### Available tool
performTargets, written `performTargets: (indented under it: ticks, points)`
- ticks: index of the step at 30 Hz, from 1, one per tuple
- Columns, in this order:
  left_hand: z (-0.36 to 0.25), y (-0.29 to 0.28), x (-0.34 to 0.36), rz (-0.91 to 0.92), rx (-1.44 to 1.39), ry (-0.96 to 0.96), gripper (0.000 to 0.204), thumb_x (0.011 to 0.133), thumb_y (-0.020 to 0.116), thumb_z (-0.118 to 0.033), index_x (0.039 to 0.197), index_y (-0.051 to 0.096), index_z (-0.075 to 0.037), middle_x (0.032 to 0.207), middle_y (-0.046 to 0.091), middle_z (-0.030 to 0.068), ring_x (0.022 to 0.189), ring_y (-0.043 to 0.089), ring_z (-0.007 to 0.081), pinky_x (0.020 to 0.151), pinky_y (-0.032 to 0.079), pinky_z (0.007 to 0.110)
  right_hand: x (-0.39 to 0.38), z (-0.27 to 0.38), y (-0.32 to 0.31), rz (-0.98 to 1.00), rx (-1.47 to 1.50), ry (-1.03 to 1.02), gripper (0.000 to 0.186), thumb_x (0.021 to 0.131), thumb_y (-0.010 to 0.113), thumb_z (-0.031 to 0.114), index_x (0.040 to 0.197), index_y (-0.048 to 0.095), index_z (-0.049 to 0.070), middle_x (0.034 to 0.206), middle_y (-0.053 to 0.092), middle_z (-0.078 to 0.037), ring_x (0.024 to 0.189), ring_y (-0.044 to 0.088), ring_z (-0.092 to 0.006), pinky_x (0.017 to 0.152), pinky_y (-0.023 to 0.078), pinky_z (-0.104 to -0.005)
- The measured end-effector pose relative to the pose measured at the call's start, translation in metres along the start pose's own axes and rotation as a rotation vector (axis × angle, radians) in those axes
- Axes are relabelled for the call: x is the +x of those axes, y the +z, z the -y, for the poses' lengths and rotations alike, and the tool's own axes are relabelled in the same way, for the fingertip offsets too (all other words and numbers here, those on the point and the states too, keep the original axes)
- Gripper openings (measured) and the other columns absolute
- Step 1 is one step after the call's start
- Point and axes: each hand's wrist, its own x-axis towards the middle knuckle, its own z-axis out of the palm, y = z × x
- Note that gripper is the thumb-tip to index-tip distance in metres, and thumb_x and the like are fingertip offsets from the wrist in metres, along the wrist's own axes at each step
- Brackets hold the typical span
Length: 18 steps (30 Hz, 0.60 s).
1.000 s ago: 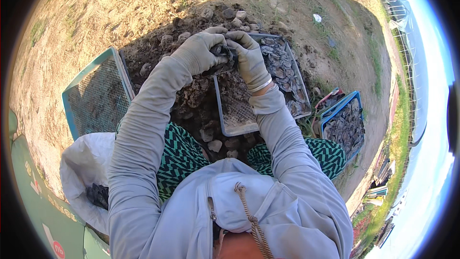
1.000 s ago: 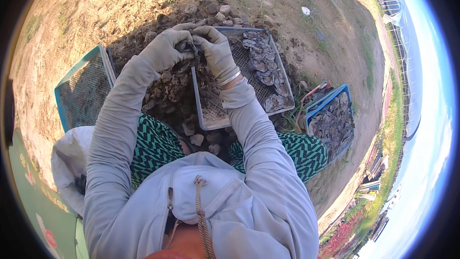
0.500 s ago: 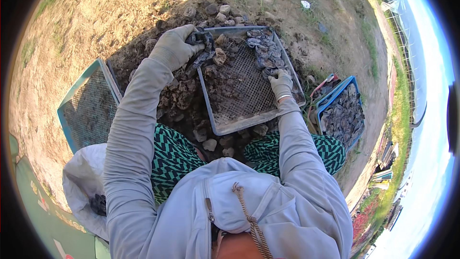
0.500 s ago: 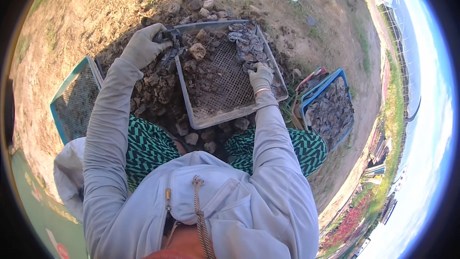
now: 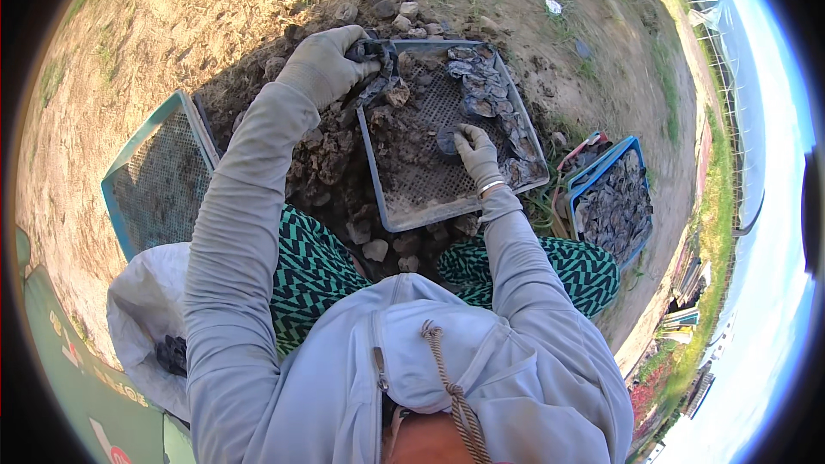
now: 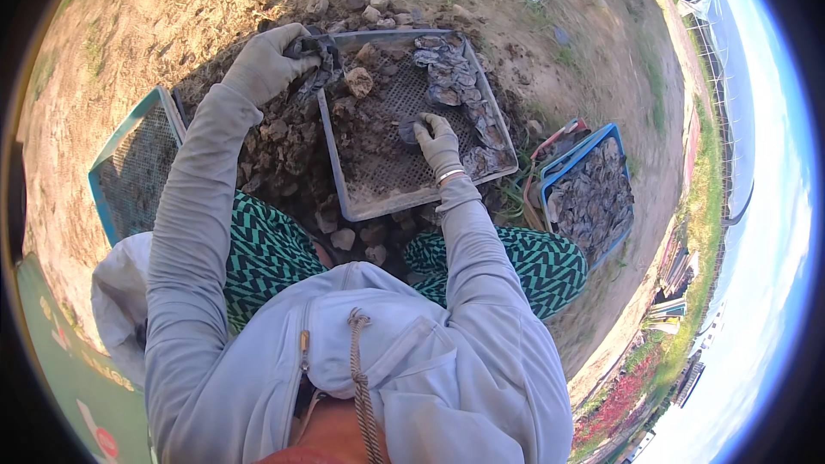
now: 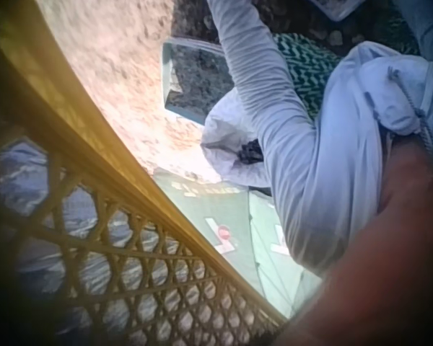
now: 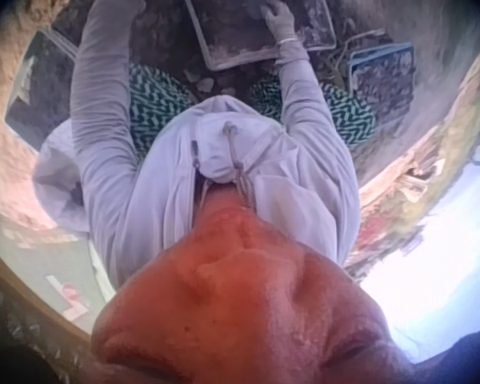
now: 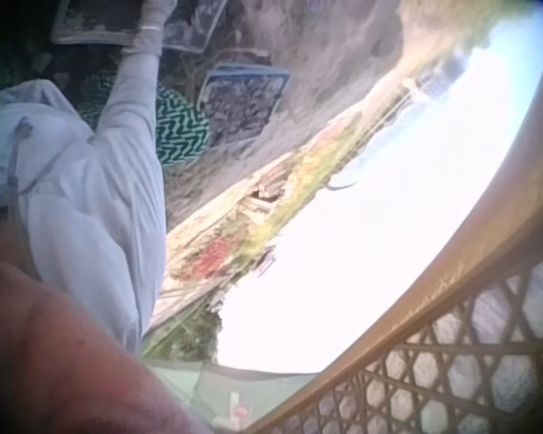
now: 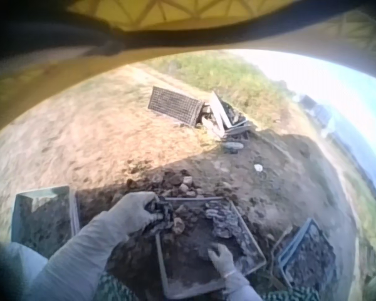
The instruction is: Sorting and cleaning soil from organic items (likely mushrooms or truffles) and placing them into plastic storage trays.
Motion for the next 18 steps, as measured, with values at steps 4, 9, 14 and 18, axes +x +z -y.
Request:
performTargets:
  ticks: [4, 9, 14, 18]
  points:
    - [-0.009, -0.005, -0.006, 0.032, 0.044, -0.073, 0.024, 0.076, 0.074, -0.010, 0.096, 0.060, -0.006, 0.075, 0.058, -0.0001, 0.072, 0.052, 0.0111, 0.071, 0.045, 0.027, -0.013, 0.019, 0.012, 0.221, -0.540, -0.194, 0.051, 0.062, 0.080, 0.032, 0.104, 0.063, 0.010, 0.118, 0.055, -0.013, 0.113, 0.049, -0.0322, 0.096, 0.040, -0.0387]
    - [0.000, -0.005, -0.007, -0.023, 0.042, 0.005, 0.023, 0.077, 0.073, -0.010, 0.096, 0.060, -0.007, 0.074, 0.058, -0.0011, 0.071, 0.051, 0.0101, 0.069, 0.044, 0.027, -0.004, 0.029, 0.027, 0.143, -0.535, 0.033, 0.037, 0.061, 0.079, 0.029, 0.093, 0.068, 0.014, 0.116, 0.056, -0.009, 0.113, 0.049, -0.0286, 0.095, 0.038, -0.0393]
    - [-0.004, -0.010, -0.009, -0.008, -0.021, -0.022, 0.023, 0.077, 0.073, -0.010, 0.096, 0.060, -0.007, 0.073, 0.058, -0.0020, 0.070, 0.050, 0.0090, 0.068, 0.044, 0.026, 0.008, 0.024, 0.024, 0.122, 0.409, 0.392, 0.015, 0.071, 0.076, 0.011, 0.082, 0.068, 0.007, 0.086, 0.065, -0.002, 0.077, 0.061, -0.0136, 0.070, 0.048, -0.0272]
    - [0.003, -0.013, -0.012, 0.007, -0.020, -0.075, 0.024, 0.078, 0.073, -0.012, 0.098, 0.060, -0.008, 0.076, 0.060, -0.0015, 0.070, 0.051, 0.0086, 0.068, 0.044, 0.026, -0.005, 0.078, 0.022, 0.097, 0.794, 0.368, 0.010, 0.078, 0.069, 0.002, 0.087, 0.065, 0.005, 0.079, 0.063, 0.001, 0.068, 0.058, -0.0081, 0.062, 0.049, -0.0219]
